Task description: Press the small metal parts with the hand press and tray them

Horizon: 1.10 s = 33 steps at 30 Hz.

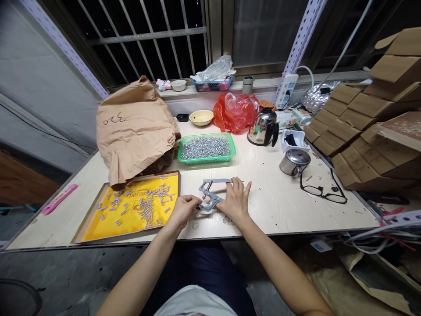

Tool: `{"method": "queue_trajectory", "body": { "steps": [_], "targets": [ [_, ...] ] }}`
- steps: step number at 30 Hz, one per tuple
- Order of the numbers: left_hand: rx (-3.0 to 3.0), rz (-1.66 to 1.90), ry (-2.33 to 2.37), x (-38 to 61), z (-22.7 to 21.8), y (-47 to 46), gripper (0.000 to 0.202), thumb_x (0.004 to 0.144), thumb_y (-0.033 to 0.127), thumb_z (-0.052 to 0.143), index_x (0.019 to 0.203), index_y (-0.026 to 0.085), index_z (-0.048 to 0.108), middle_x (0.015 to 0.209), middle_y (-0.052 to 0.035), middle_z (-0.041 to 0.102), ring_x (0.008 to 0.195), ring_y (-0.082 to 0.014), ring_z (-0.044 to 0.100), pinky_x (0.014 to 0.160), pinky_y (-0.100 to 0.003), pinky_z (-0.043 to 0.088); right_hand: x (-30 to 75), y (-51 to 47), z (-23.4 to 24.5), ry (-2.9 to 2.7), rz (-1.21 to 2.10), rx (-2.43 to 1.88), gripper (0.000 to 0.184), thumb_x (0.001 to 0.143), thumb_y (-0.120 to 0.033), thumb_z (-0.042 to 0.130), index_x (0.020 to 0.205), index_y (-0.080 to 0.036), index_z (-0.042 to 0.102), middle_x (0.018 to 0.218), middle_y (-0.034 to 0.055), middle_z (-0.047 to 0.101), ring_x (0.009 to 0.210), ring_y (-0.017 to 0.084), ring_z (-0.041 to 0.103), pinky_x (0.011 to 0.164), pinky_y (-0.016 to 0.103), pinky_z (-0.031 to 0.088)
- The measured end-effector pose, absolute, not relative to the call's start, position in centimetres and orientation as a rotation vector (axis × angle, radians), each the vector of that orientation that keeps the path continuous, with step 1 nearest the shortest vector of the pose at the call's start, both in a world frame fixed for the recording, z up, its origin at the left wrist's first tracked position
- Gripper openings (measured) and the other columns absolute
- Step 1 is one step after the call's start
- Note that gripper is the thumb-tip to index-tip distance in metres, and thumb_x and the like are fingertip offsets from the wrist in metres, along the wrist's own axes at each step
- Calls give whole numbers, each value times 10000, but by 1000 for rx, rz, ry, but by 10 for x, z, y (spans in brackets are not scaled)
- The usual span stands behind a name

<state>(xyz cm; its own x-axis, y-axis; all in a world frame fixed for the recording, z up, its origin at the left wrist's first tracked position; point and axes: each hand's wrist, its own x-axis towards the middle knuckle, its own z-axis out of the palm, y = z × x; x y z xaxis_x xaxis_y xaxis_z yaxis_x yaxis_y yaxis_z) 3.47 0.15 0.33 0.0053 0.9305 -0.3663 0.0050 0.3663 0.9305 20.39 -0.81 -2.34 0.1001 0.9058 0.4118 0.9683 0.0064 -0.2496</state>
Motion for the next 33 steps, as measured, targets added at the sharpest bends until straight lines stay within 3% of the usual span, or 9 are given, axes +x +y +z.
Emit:
{"method": "queue_trajectory", "body": {
  "steps": [6,11,13,18,22,27,33],
  "targets": [
    [1153,1147,1409,43,29,77,180,632,292,632,591,118,618,590,-28,576,508,-81,454,488,-198,336,211,-8,-34,-1844,-156,-1961,712,686,-695,406,1017,-83,558,1189,202,474,1160,333,353,1017,611,74],
    [1363,1102,1343,42,81,128,382,750,360,541,1018,93,596,897,-95,632,587,-95,527,519,-202,364,211,-8,-38,-1851,-146,-1946,717,661,-703,440,1023,-95,555,1187,191,475,1155,331,354,1012,614,93],
    [1451,1071,1364,23,90,124,434,758,389,536,1074,95,575,946,-105,632,627,-110,546,541,-210,380,212,-8,-38,-1859,-128,-1944,709,659,-698,448,1019,-97,556,1187,194,473,1150,336,356,1005,625,92],
    [1740,979,1686,-62,76,75,335,773,398,505,908,126,645,812,-60,654,684,-153,557,609,-241,387,214,-8,-40,-1905,-61,-1942,663,672,-668,451,1011,-109,561,1186,196,464,1143,343,356,988,651,76],
    [1873,440,2066,-114,50,40,181,735,278,536,666,143,634,632,-30,618,626,-163,536,574,-249,332,213,-8,-42,-1920,-37,-1930,637,669,-651,465,1005,-119,563,1182,185,466,1135,336,360,991,646,84],
    [1916,363,2132,-124,25,31,92,687,188,534,676,168,623,715,-57,643,685,-189,550,583,-254,322,211,-9,-43,-1920,-44,-1929,618,660,-638,491,994,-124,568,1177,178,467,1121,333,366,987,644,102],
    [1873,281,2318,-112,12,45,125,662,214,514,541,187,529,609,-92,588,613,-218,530,534,-281,288,210,-10,-43,-1925,-50,-1948,610,655,-631,508,992,-126,568,1178,176,470,1126,333,370,987,645,108]
  ]
}}
